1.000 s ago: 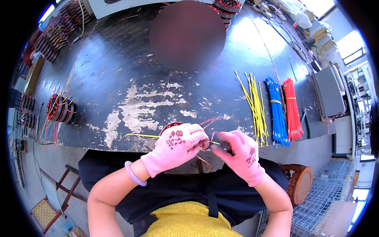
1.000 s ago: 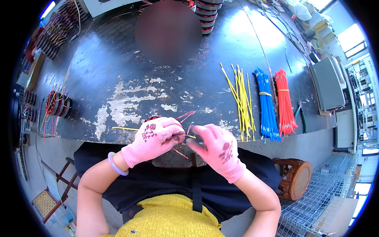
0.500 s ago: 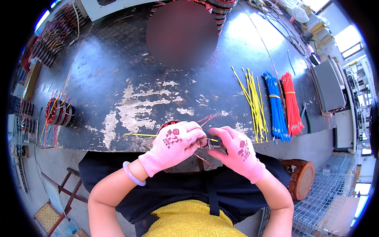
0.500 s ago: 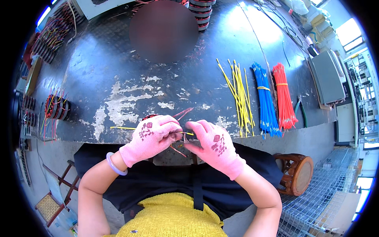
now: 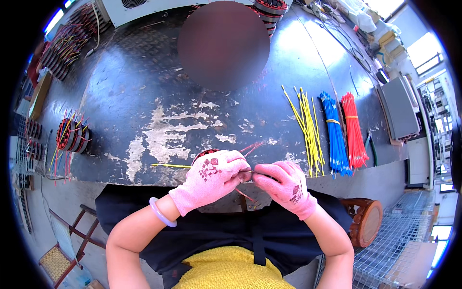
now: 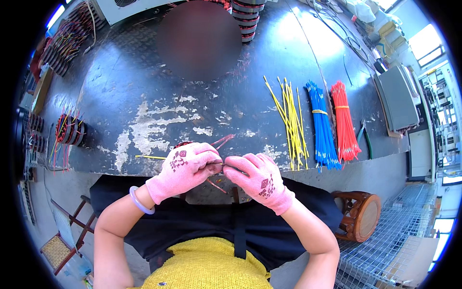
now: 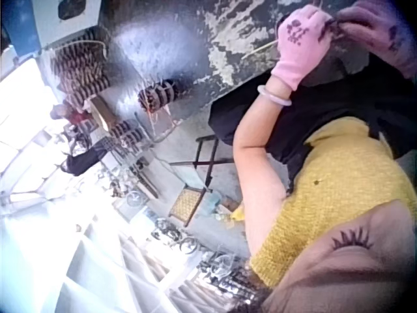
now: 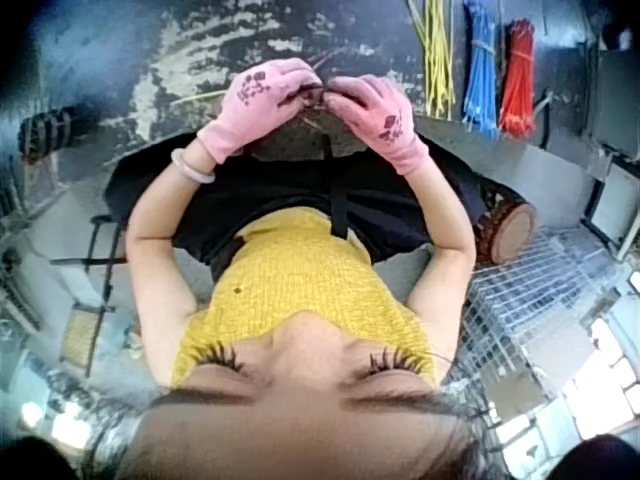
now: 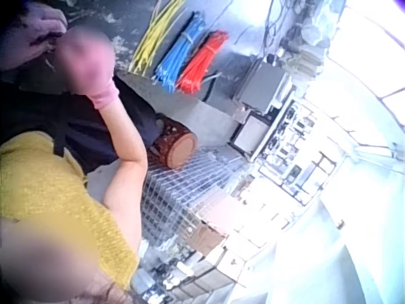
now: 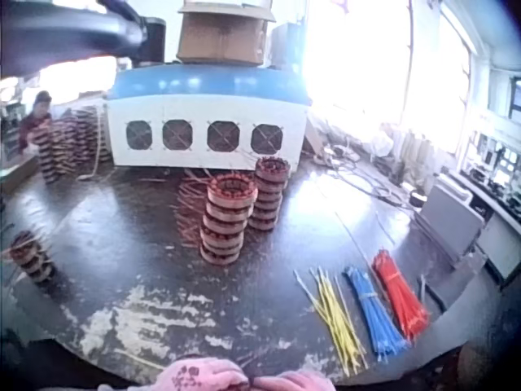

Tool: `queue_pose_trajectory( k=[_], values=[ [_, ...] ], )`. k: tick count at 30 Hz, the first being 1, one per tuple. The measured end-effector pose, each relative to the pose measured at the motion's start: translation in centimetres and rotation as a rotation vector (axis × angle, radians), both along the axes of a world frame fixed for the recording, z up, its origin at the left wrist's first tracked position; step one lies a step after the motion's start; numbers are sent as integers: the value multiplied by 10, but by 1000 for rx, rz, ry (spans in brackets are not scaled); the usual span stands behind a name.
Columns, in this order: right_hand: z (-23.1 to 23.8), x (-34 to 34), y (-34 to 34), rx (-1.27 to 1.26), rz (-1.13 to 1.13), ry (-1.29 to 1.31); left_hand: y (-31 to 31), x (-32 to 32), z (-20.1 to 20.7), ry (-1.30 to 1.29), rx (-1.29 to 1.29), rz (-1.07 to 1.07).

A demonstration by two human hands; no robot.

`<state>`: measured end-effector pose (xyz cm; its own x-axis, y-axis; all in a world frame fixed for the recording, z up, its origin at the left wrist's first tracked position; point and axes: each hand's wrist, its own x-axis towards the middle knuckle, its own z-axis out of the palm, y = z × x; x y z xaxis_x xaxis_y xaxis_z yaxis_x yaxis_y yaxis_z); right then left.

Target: The person secures copper wire to a stator coil using zip ties and trims the excess with pliers. They pick up yellow and blue ties from the table, thread them through the coil, tighten them, and then use a tool to cut the ends.

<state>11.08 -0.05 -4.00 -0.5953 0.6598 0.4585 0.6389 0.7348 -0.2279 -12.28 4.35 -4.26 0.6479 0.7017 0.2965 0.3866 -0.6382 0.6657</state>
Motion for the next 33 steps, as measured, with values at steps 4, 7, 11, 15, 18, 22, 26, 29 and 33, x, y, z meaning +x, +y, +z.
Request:
queue_pose_trajectory(
  k=[4,7,11,15,18,22,26,29,33],
  values=[
    [2,-2,-1,-139,-65,160,-1,0,-1,8,14,6],
    [0,-2,-3,-170,-122,161,0,0,-1,-5,9,5],
    [3,-5,4,-170,-106,101,-1,0,-2,-10,-9,-2],
    [7,-9,10,-816,-217,373,0,0,-2,-2,19,-19],
    [10,-7,25,-1614,-318,667,1,-1,-4,0,63,-34],
    [28,-12,14,-1067,-430,465,0,-1,-4,-5,28,-24],
    [14,-8,-8,-67,-262,85,0,0,-2,-14,3,-23],
    [-4,-10,-7,-32,-238,-27,0,1,-1,-8,33,-15],
    [10,-11,-2,-1638,-406,822,0,0,0,13,22,-33]
  ],
)
